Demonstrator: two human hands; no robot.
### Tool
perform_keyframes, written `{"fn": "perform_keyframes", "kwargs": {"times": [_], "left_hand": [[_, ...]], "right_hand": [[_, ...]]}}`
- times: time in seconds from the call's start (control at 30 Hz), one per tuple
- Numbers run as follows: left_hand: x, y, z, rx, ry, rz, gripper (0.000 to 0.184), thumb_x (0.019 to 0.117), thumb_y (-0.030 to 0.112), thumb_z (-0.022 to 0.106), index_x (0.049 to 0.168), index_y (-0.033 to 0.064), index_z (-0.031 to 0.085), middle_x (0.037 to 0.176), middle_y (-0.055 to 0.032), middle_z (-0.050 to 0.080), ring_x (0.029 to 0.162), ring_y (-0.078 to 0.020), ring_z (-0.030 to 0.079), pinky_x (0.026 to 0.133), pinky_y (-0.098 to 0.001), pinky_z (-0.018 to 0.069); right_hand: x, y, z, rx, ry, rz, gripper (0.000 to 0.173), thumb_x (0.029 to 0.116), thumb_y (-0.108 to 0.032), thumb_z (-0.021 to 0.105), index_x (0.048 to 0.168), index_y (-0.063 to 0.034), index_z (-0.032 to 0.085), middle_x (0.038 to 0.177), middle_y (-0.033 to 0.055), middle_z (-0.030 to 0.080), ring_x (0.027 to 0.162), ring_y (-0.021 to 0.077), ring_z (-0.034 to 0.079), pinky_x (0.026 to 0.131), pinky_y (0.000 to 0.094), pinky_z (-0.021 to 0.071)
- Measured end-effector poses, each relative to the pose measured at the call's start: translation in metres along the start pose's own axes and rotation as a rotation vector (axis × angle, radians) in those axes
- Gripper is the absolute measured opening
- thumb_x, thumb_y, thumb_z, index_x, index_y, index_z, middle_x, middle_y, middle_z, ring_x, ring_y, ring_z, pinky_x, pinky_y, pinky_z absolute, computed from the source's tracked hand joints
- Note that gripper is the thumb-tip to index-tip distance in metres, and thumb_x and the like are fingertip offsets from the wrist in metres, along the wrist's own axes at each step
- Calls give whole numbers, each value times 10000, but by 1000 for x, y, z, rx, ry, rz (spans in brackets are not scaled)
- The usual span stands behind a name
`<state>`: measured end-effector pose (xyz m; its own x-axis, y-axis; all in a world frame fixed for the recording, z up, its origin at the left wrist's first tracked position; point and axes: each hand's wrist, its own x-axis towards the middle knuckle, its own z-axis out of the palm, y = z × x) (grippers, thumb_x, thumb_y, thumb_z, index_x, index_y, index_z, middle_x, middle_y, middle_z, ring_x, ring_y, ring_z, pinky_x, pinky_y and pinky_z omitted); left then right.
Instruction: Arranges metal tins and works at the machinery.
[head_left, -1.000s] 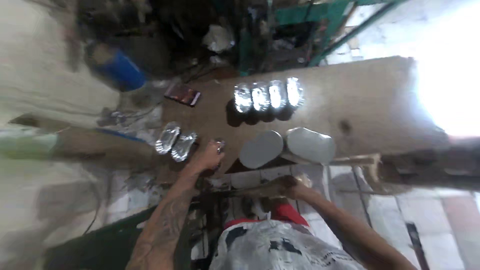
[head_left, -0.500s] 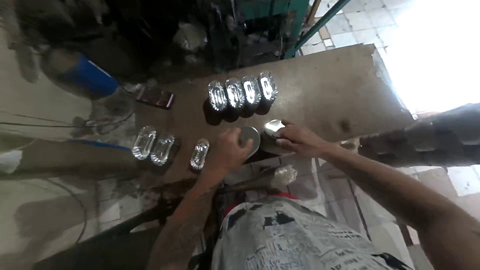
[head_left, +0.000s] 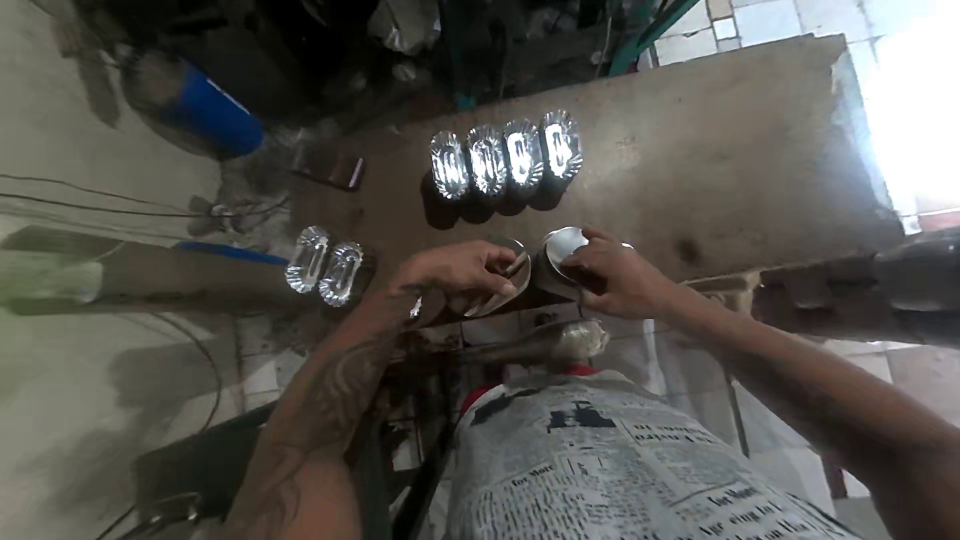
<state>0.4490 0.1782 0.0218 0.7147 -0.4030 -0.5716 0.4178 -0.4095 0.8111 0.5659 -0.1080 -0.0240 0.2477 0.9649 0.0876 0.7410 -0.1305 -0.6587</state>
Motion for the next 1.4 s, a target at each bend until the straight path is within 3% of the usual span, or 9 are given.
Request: {"fn": "perform_keyframes", "kwargs": {"times": [0.2,0.33,0.47,0.6,0.73,0.87,1.03,1.27,1.4], "left_hand": [[-56,24,61,308,615,197,432,987,101,446,1399,58,571,1066,-150,693,925,-242,676,808,-462,548],[-92,-5,132,-610,1059,416,400,932,84,406,1260,81,633,1072,15,703,915,-23,669,790,-260,588],[-109,-36,172,-1223,1149,203,337,991,73,364,1249,30,577,1070,-59,660,972,-116,641,857,-339,553],[-108,-70,218,-1631,1108,527,327,905,115,359,810,168,668,785,3,731,740,-86,711,669,-295,609],[-36,-148,240,-1060,1026,58,315,1042,95,398,1212,-67,609,1096,-145,658,994,-150,626,905,-321,526],[61,-174,214,-320,515,-352,504,1072,340,468,1474,38,503,1411,-208,578,1309,-336,562,1098,-545,439],[127,-171,188,-174,358,-553,621,1055,570,368,1357,106,648,1419,-152,612,1360,-353,529,1130,-655,329],[5,-137,168,-216,384,-457,575,1093,455,359,1319,1,629,1354,-250,609,1287,-407,563,1058,-647,411],[-139,-108,177,-364,885,-205,496,1100,403,415,1317,20,642,1279,-195,654,1196,-283,617,1063,-514,455]], "right_hand": [[-1,-66,-3,-182,282,92,363,888,-94,621,1226,29,671,1178,194,696,1123,370,647,993,553,509],[25,-147,34,978,506,388,347,1044,-126,385,1330,-136,582,1038,-35,713,875,55,692,763,283,611],[44,-183,87,1151,142,594,364,982,-84,441,1330,-77,550,1002,-5,699,837,86,685,748,315,605],[37,-178,104,1392,-265,441,250,961,-48,574,1198,-85,643,1000,9,749,861,99,711,796,327,609],[-7,-111,130,558,-439,289,343,980,-44,545,1305,39,622,1249,143,677,1154,200,649,1036,370,521],[-94,-45,128,-144,-1055,341,408,999,-104,571,1404,-58,596,1415,236,573,1300,423,563,1075,600,464],[-160,-35,130,-97,-935,562,383,1065,-220,520,1358,-1,632,1378,233,622,1321,399,567,1125,535,434],[-152,-35,113,1,-880,480,402,1049,-170,544,1398,26,589,1398,278,585,1332,438,536,1149,527,403],[-126,-28,119,18,-839,281,371,1019,-240,600,1267,26,680,1257,245,674,1215,396,632,1084,526,476]]}}
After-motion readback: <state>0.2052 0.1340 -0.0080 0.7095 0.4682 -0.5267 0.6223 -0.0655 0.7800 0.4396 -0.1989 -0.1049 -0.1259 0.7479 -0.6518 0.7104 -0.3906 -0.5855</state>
